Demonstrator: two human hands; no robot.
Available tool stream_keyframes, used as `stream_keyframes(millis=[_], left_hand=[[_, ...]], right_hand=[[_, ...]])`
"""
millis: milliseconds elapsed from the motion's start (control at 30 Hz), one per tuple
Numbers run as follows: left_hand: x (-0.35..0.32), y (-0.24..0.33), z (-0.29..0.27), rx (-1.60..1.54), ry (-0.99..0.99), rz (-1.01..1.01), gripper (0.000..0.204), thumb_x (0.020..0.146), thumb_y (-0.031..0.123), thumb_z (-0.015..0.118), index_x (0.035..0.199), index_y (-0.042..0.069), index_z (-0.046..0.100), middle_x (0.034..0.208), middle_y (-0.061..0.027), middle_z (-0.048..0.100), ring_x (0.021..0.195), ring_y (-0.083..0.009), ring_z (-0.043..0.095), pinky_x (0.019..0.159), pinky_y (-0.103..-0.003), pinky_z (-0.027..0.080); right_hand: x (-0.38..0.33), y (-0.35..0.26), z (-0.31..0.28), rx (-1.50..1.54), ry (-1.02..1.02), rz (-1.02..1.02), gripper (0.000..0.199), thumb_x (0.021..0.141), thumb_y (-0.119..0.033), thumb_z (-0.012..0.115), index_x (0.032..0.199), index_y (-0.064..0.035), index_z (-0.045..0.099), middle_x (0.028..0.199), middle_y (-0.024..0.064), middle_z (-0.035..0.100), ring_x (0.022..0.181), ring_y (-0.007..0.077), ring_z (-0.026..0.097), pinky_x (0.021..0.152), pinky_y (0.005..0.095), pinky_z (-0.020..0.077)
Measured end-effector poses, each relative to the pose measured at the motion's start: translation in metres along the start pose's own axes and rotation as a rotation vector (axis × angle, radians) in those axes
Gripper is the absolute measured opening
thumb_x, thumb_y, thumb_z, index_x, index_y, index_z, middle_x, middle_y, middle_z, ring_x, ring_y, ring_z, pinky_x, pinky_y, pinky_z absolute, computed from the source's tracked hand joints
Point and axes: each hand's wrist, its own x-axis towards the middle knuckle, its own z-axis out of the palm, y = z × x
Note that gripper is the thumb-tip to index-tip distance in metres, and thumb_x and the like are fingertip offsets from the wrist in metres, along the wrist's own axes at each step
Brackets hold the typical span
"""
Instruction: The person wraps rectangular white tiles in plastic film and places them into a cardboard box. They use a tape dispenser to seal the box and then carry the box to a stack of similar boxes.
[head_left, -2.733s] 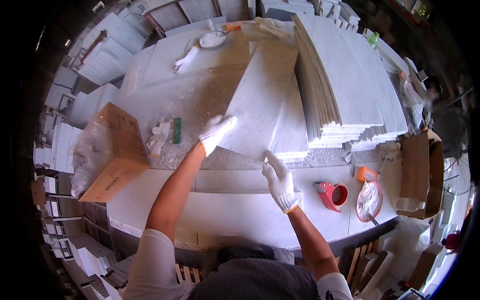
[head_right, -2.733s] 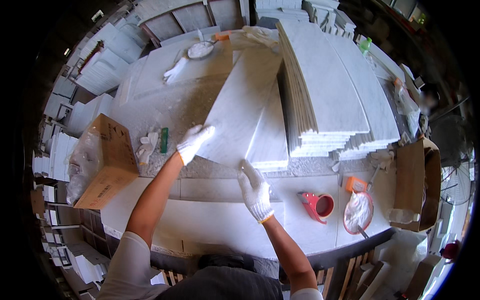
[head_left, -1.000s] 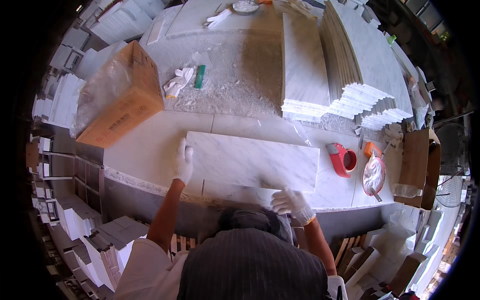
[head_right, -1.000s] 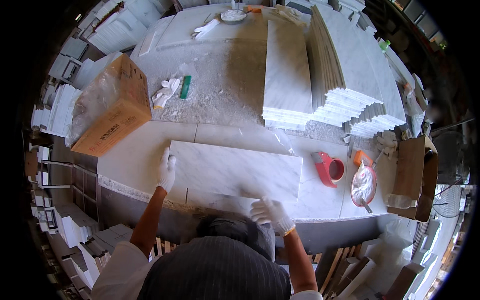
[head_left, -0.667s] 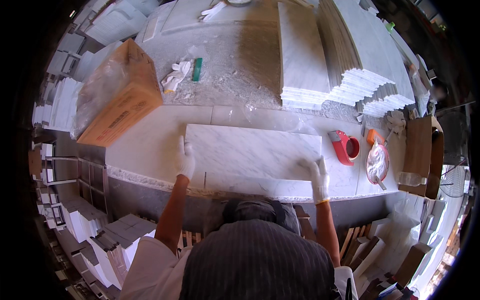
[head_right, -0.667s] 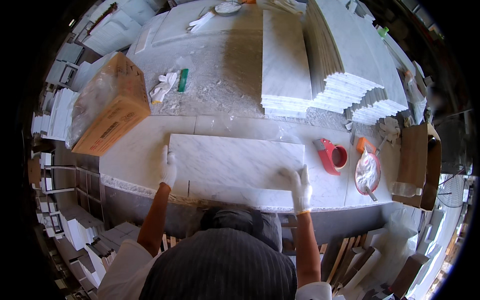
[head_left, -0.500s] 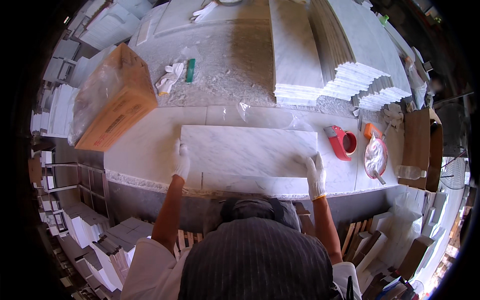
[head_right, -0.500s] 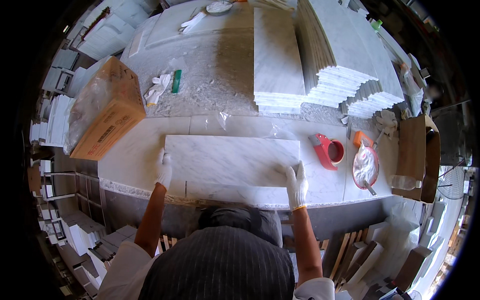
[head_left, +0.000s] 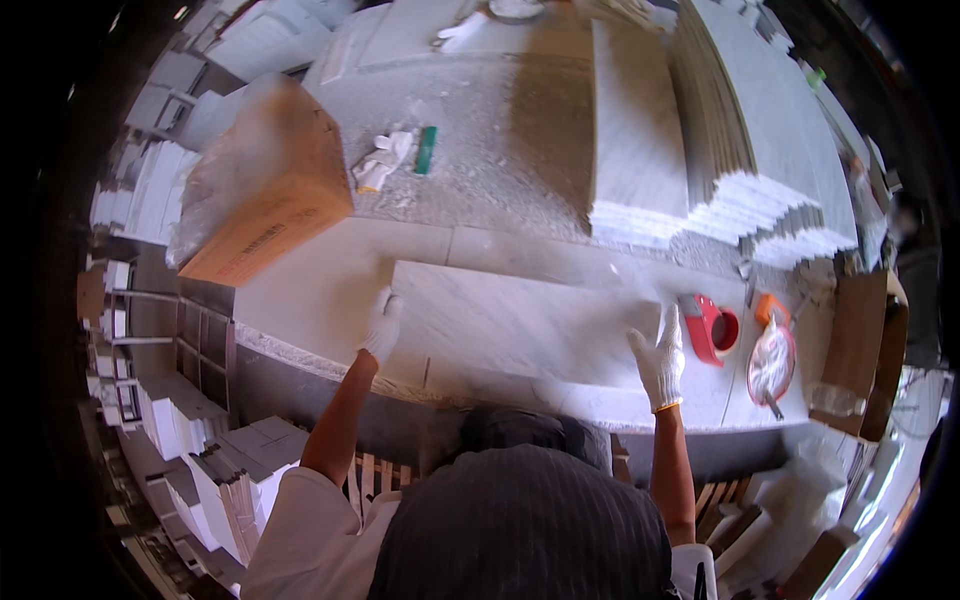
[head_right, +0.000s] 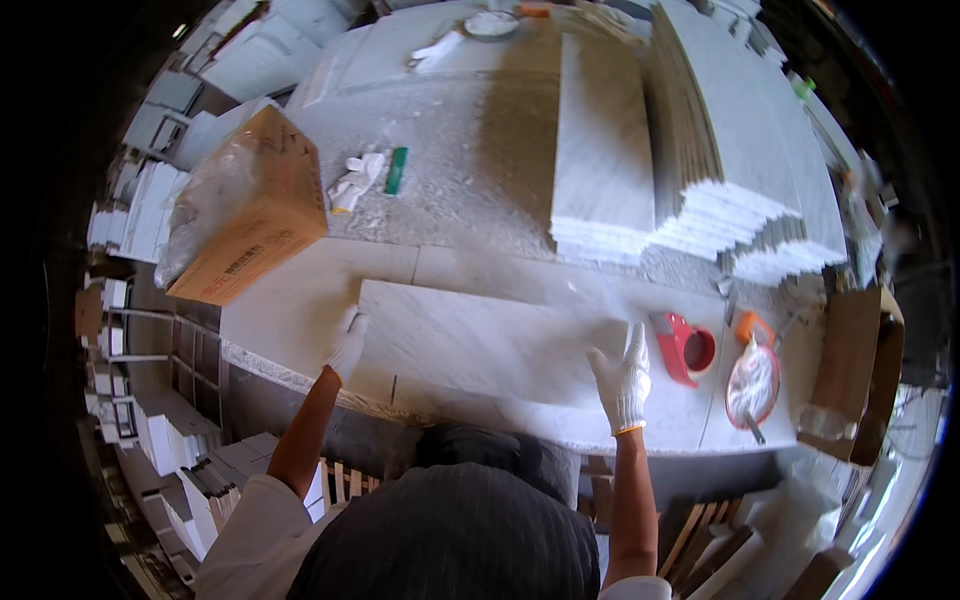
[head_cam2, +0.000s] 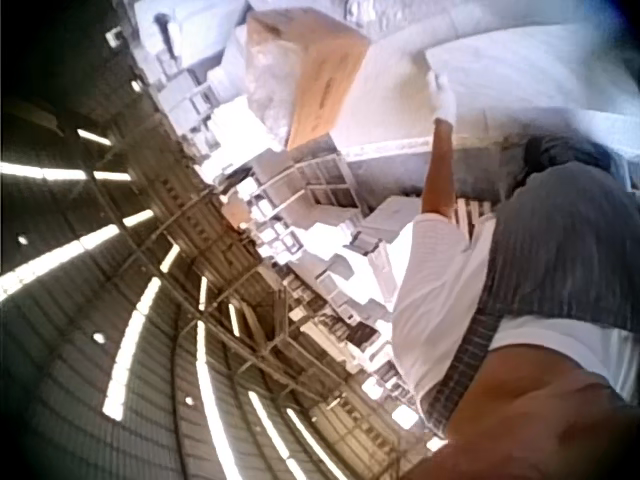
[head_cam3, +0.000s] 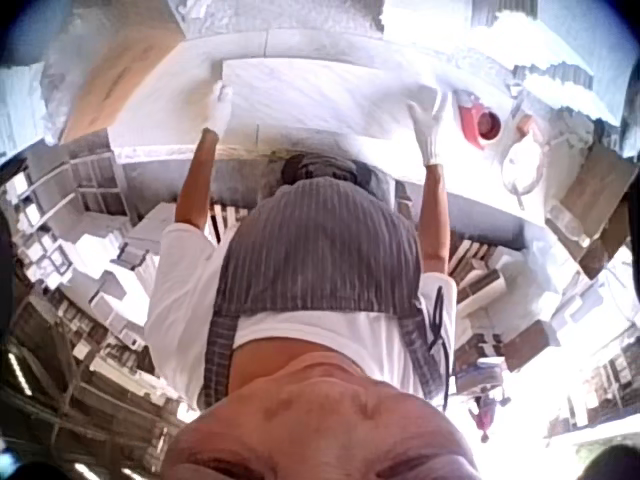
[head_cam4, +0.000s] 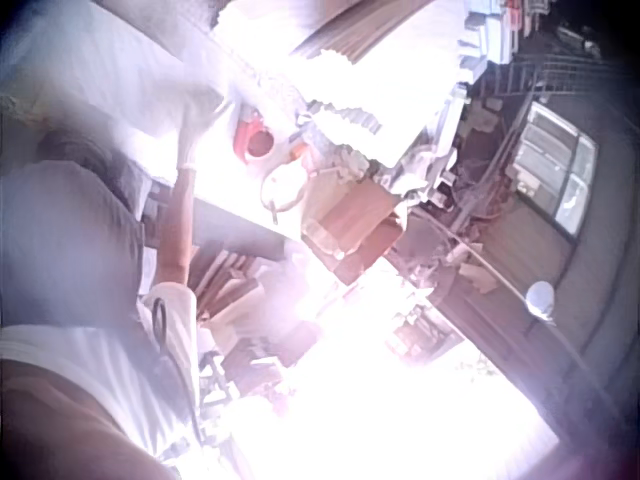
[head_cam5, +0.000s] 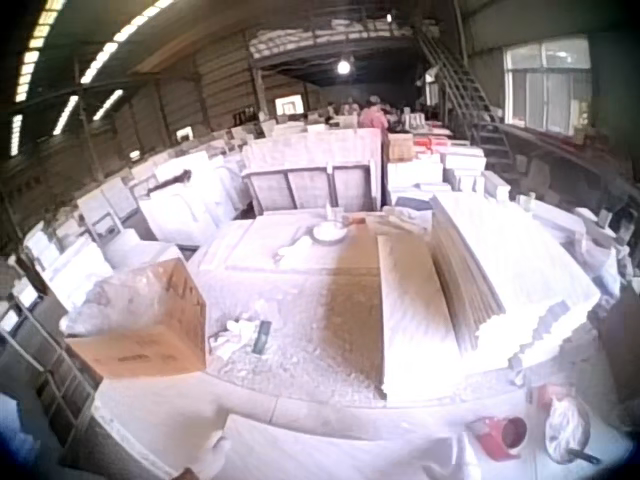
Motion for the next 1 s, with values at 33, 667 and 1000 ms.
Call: stream_keyframes(millis=[33,667,1000], left_hand=[[0.006,0.005,-0.003,-0.025,-0.07,-0.007,0.033,0.097,0.028,0.05,0.115,0.001,0.057,0.107,-0.012,0.063,0.1,-0.0242,0.059,0.091,-0.036,0.045],[0.102,0.104,-0.011,-0.036,-0.311,-0.043,0.116,0.07,0.027,0.084,0.155,0.003,0.008,0.156,-0.0266,0.023,0.146,-0.0352,0.023,0.118,-0.041,0.022],[0.079,0.099,-0.057,-0.199,-0.665,0.025,0.025,0.083,0.003,0.068,0.108,0.004,0.069,0.103,-0.0033,0.069,0.094,-0.0145,0.063,0.081,-0.029,0.051]], right_hand=[[0.015,-0.005,-0.003,-0.07,0.05,-0.061,0.089,0.08,-0.041,0.074,0.146,0.0033,0.033,0.144,0.0268,0.044,0.13,0.0393,0.046,0.107,0.0411,0.0393],[0.056,-0.035,-0.071,0.277,-0.261,-0.213,0.024,0.088,-0.001,0.066,0.111,-0.005,0.065,0.112,0.0085,0.068,0.099,0.0172,0.063,0.088,0.0296,0.0511],[-0.007,-0.024,-0.072,0.106,-0.143,-0.5,0.023,0.072,0.001,0.071,0.091,-0.0121,0.069,0.109,0.006,0.069,0.112,0.0317,0.06,0.095,0.0426,0.0474]])
